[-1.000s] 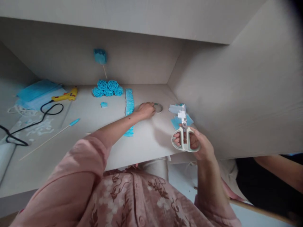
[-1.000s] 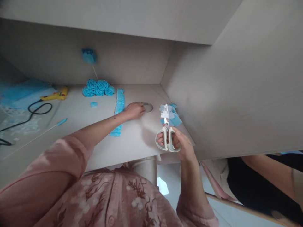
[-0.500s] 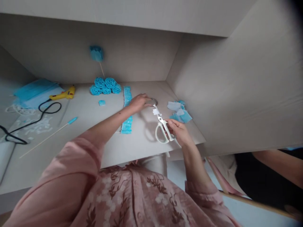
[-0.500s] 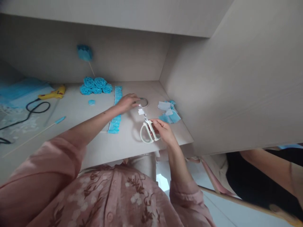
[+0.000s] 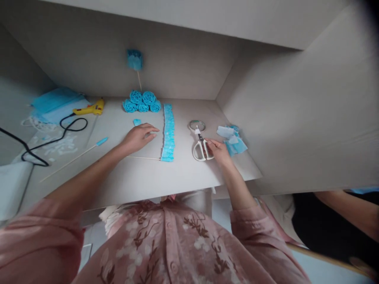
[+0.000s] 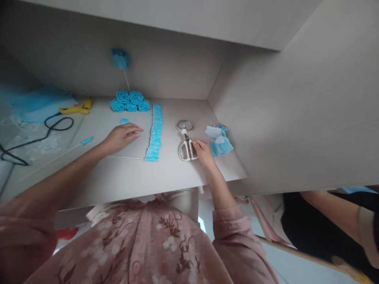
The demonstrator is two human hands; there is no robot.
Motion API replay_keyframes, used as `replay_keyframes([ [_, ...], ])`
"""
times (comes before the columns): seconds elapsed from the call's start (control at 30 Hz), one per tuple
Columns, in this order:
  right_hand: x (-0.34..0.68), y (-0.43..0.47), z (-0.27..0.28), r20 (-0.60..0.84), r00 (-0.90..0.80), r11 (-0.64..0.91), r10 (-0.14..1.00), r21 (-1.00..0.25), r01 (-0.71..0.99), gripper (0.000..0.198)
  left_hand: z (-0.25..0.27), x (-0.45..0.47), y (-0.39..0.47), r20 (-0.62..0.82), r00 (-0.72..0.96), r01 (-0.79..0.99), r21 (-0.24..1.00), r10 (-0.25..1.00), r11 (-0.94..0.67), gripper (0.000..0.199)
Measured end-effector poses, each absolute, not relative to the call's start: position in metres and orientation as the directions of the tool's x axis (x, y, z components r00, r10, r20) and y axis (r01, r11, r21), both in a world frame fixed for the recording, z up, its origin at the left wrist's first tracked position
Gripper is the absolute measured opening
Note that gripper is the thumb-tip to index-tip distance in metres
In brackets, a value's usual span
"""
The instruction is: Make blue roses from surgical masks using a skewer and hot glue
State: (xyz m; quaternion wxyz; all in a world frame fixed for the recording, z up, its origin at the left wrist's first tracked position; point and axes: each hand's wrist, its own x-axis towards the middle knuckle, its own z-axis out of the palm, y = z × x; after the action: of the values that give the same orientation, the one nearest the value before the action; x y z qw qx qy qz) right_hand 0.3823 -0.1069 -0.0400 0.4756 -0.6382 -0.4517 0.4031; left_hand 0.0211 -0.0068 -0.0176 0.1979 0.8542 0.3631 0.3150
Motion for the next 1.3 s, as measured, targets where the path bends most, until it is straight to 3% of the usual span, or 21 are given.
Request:
replay_keyframes([
  [0.07, 0.386, -0.104, -0.040, 0.031, 0.286, -0.104, 0.958, -0.890, 0.445, 0.046, -0.019, 0.010, -0.015, 0.385, 0.535, 0.504, 0.569, 0.752, -0.650, 0.045],
  [0.13, 0.387, -0.103, -0.036, 0.226, 0.251, -0.025, 0.941, -0.695, 0.719, 0.040, -0.018, 0.003, -0.023, 0.365, 0.557, 0.506, 0.564, 0.746, -0.653, 0.046],
  [0.23, 0.381, -0.106, -0.026, 0.392, 0.091, 0.112, 0.915, -0.466, 0.878, 0.038, -0.017, -0.003, -0.033, 0.317, 0.617, 0.499, 0.550, 0.720, -0.669, 0.044],
  [0.37, 0.356, -0.108, -0.016, 0.390, -0.056, 0.255, 0.919, -0.483, 0.838, 0.037, -0.024, -0.008, -0.041, 0.268, 0.664, 0.504, 0.530, 0.698, -0.682, 0.042],
  [0.67, 0.304, -0.080, -0.009, 0.325, -0.231, 0.377, 0.917, -0.516, 0.770, 0.037, -0.042, -0.011, -0.049, 0.229, 0.674, 0.542, 0.494, 0.703, -0.680, 0.037],
  [1.07, 0.277, -0.023, -0.006, 0.219, -0.200, 0.280, 0.955, -0.442, 0.852, 0.041, -0.046, -0.015, -0.044, 0.266, 0.648, 0.508, 0.547, 0.713, -0.665, 0.031],
  [1.3, 0.308, -0.073, -0.006, 0.440, -0.177, 0.359, 0.880, -0.375, 0.855, 0.042, -0.043, -0.017, -0.045, 0.256, 0.678, 0.517, 0.500, 0.689, -0.695, 0.036],
])
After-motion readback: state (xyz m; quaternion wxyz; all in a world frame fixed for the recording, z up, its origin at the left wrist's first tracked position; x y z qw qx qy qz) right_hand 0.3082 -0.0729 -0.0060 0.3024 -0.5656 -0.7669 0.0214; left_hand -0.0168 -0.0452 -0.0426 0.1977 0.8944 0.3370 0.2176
